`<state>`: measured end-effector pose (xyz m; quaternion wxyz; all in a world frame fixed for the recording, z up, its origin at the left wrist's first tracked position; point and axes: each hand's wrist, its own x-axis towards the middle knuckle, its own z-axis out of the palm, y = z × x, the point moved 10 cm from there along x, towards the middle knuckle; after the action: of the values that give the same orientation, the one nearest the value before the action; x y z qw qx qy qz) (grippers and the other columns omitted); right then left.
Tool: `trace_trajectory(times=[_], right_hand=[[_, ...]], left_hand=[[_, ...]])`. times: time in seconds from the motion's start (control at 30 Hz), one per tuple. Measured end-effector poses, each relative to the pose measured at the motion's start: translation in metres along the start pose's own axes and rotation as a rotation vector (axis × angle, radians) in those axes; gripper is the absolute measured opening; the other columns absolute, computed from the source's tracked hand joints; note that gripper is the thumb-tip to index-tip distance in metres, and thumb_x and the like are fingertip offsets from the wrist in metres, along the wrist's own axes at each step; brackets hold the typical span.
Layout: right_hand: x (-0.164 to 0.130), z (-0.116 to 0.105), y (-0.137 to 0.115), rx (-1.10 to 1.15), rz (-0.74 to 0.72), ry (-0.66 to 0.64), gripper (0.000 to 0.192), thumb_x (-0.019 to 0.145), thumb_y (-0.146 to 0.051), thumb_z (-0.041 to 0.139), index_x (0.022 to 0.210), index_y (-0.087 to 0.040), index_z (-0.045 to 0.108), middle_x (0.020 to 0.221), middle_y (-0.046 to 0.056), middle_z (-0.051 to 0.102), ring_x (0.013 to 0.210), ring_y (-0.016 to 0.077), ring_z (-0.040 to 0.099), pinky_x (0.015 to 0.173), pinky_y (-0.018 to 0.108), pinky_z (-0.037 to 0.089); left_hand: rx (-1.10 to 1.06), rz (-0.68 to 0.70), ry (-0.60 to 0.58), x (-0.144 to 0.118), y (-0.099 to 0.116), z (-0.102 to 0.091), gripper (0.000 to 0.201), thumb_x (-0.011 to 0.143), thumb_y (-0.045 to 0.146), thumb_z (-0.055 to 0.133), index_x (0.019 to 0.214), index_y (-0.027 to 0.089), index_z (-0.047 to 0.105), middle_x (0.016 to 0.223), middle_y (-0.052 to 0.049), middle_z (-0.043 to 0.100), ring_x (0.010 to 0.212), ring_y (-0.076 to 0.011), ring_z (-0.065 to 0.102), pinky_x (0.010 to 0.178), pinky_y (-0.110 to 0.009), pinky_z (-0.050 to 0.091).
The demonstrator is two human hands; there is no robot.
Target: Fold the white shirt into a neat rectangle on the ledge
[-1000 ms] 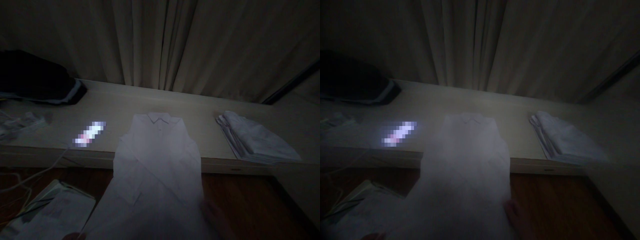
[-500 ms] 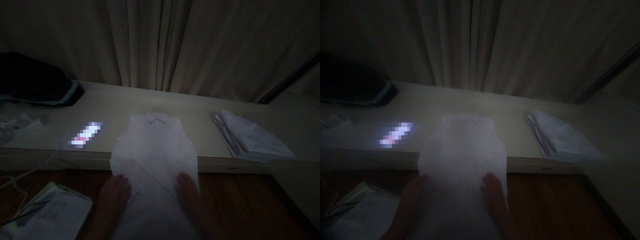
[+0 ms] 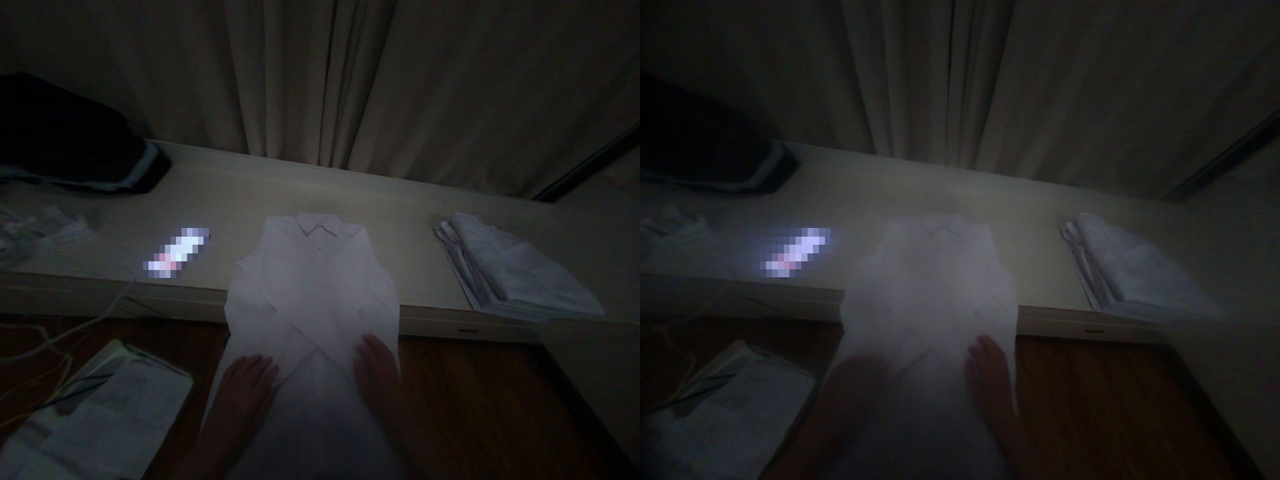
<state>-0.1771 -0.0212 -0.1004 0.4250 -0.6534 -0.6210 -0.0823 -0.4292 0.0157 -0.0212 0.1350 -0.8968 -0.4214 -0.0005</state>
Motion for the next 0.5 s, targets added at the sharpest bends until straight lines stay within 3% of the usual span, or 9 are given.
trace_trajectory(times=[0.13,0.2,0.3,0.4,0.5], right_hand=[[-0.001,0.005,0.003,0.033,0.000,-0.045,0.020,0.084,-0.024,0.053,0.102,-0.018,0.059,0.118,0.013,0.058,0.111,0.0259,0.054,0.090,0.045,0.054],[-0.002,0.006,0.004,0.056,0.003,-0.053,0.020,0.085,-0.025,0.053,0.103,-0.018,0.059,0.119,0.014,0.057,0.112,0.0260,0.053,0.090,0.045,0.053],[-0.002,0.006,0.004,0.067,0.005,-0.059,0.021,0.085,-0.026,0.053,0.104,-0.018,0.060,0.121,0.014,0.056,0.113,0.0266,0.053,0.091,0.046,0.052],[-0.002,0.009,0.004,0.055,0.029,-0.086,0.022,0.085,-0.027,0.052,0.103,-0.019,0.061,0.120,0.014,0.057,0.113,0.0267,0.054,0.092,0.046,0.052],[-0.003,0.014,0.004,0.033,0.040,-0.120,0.023,0.085,-0.029,0.052,0.103,-0.019,0.062,0.121,0.014,0.057,0.113,0.0271,0.054,0.093,0.046,0.051]], left_hand=[[-0.120,-0.019,-0.039,-0.009,0.002,-0.007,0.033,0.086,0.029,0.047,0.117,0.030,0.060,0.117,-0.006,0.066,0.109,-0.0232,0.058,0.098,-0.046,0.045],[-0.207,-0.067,-0.038,-0.009,-0.012,-0.011,0.034,0.085,0.035,0.049,0.117,0.029,0.060,0.120,-0.006,0.065,0.112,-0.0245,0.057,0.098,-0.045,0.045],[-0.368,-0.369,0.021,-0.008,-0.075,-0.016,0.041,0.085,0.047,0.044,0.114,0.023,0.060,0.121,-0.010,0.063,0.113,-0.0255,0.057,0.099,-0.044,0.044],[-0.540,-0.760,0.024,-0.018,-0.139,-0.002,0.053,0.086,0.053,0.032,0.110,0.015,0.060,0.116,-0.014,0.065,0.109,-0.0262,0.059,0.098,-0.043,0.044],[-0.667,-0.865,-0.085,-0.022,-0.156,0.024,0.054,0.083,0.060,0.034,0.104,0.018,0.061,0.110,-0.012,0.067,0.104,-0.0264,0.062,0.096,-0.041,0.045]])
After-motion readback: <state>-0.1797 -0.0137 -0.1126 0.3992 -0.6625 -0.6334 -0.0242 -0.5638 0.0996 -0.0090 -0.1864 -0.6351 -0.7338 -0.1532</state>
